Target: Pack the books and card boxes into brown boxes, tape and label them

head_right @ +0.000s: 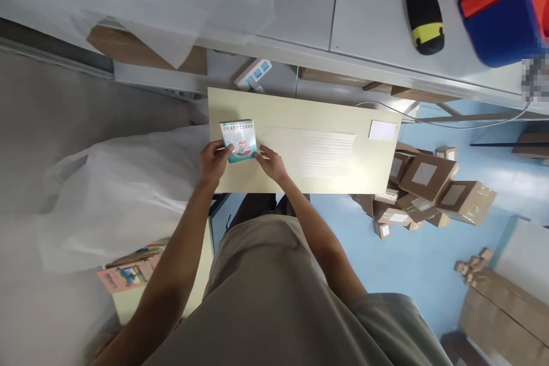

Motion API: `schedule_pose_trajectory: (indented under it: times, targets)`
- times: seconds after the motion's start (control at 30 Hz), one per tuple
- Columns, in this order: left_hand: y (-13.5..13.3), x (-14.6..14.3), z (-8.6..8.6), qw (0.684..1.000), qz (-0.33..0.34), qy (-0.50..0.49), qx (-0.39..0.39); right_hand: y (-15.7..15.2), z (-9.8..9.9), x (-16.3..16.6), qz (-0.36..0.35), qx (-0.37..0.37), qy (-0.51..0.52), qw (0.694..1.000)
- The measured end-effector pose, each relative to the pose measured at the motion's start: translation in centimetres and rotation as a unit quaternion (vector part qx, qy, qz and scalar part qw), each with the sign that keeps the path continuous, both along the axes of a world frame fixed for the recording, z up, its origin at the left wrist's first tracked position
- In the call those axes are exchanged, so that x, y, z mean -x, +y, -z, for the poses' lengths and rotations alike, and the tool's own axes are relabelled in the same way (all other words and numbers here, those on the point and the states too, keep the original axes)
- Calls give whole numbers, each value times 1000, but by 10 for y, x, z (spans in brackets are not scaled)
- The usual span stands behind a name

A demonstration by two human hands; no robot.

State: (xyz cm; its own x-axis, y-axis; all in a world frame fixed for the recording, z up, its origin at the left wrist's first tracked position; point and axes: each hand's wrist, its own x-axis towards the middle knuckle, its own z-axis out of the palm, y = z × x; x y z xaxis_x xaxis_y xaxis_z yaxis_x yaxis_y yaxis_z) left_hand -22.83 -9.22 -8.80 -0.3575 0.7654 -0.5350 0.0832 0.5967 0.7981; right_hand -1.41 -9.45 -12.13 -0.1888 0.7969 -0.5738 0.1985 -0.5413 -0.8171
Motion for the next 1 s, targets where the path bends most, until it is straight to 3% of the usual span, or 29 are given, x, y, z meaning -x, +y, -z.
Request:
schedule_pose_trajectory:
  times: [0.1,0.2,0.4,0.57,0.77,0.87,1.0]
  targets:
    - [-13,-32,-19,997,33,-69,-8,-13,-17,-44,19,1,82,996]
    - [-20,-83,-23,992,62,-108,-1,-24,-33,-100,36,17,123,992]
    - [-23,-206,3,987,129,-84,35,-47,-43,-219,84,35,84,992]
    - [-18,-279,30,987,155,6,33,-48,-22,-282,100,24,25,994]
    - [-10,-301,45,989,128,37,60,-42,14,-297,74,-3,-26,997]
    - [-6,-297,47,992,84,4,90,-47,19,-313,64,-32,-107,992]
    - [-3,-292,47,994,57,-40,86,-55,15,-349,92,-67,-272,955]
